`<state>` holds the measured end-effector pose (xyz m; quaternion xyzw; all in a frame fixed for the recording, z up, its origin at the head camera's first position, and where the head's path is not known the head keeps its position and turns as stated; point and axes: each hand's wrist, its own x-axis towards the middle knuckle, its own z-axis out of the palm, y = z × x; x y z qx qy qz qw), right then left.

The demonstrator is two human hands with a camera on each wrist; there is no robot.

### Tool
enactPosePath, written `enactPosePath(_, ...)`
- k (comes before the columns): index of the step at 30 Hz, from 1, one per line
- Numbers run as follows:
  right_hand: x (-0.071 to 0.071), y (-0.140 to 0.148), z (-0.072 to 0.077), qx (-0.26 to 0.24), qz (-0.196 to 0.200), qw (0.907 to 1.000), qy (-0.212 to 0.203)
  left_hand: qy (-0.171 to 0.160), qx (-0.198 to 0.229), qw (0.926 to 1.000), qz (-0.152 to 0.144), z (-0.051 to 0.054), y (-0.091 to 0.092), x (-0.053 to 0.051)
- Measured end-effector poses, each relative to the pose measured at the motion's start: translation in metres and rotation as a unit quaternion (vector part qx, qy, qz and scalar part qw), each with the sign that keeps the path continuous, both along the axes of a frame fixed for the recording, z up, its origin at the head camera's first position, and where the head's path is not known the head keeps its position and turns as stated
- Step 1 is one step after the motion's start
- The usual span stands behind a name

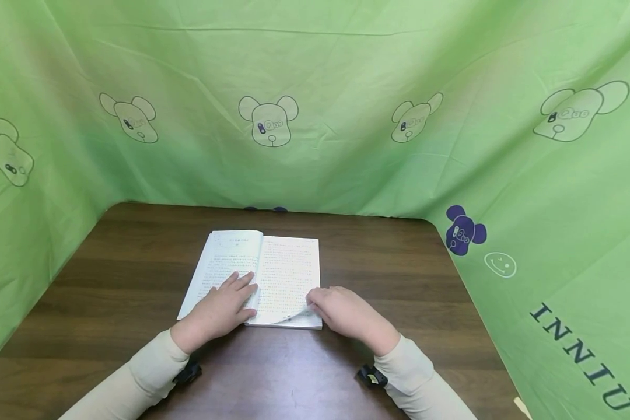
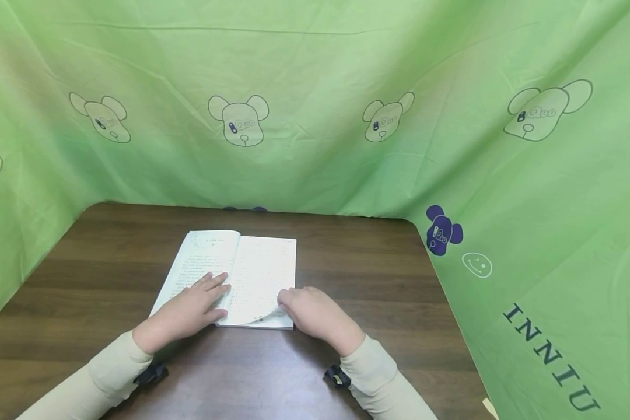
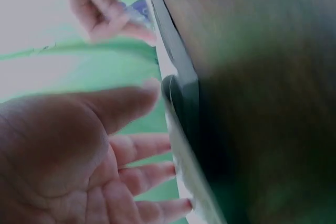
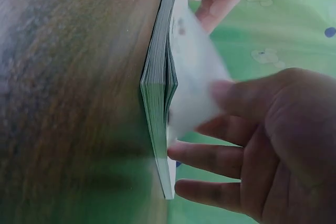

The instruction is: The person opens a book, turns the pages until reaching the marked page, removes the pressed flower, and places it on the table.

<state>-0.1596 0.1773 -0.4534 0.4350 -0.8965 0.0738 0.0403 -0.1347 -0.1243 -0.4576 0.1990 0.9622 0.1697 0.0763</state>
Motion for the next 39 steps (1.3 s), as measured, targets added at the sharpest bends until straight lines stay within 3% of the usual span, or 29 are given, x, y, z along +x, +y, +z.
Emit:
enactPosePath(4, 0.001, -0.001, 0.0, -0.03, -0.03, 0.9991, 0.003, 0.003, 0.01, 0.9997, 0.022, -0.002, 0.006, 0.003)
enactPosePath(10, 0.0, -0.003, -0.001, -0.041, -0.059, 0.9961, 0.051, 0.013, 0.001, 0.9993, 0.034, -0.003, 0.012, 0.004)
enactPosePath(16, -0.002, -0.003, 0.0, -0.092, -0.055, 0.989, 0.102, 0.017, -0.003, 0.9991, 0.039, -0.005, 0.014, 0.003)
enactPosePath(27, -0.006, 0.0, 0.007, -0.158, -0.062, 0.9741, 0.15, 0.023, 0.027, 0.9979, 0.054, -0.009, 0.013, 0.001)
enactPosePath(30, -0.006, 0.0, 0.008, -0.163, -0.071, 0.9738, 0.141, 0.028, 0.047, 0.9968, 0.058, -0.01, 0.012, 0.0)
enactPosePath(33, -0.005, -0.001, 0.007, -0.146, -0.067, 0.9802, 0.115, 0.039, 0.061, 0.9956, 0.06, -0.009, 0.013, -0.001)
enactPosePath(39, -0.003, -0.001, 0.003, -0.054, -0.025, 0.9973, 0.042, 0.058, 0.071, 0.9937, 0.065, -0.008, 0.013, -0.001)
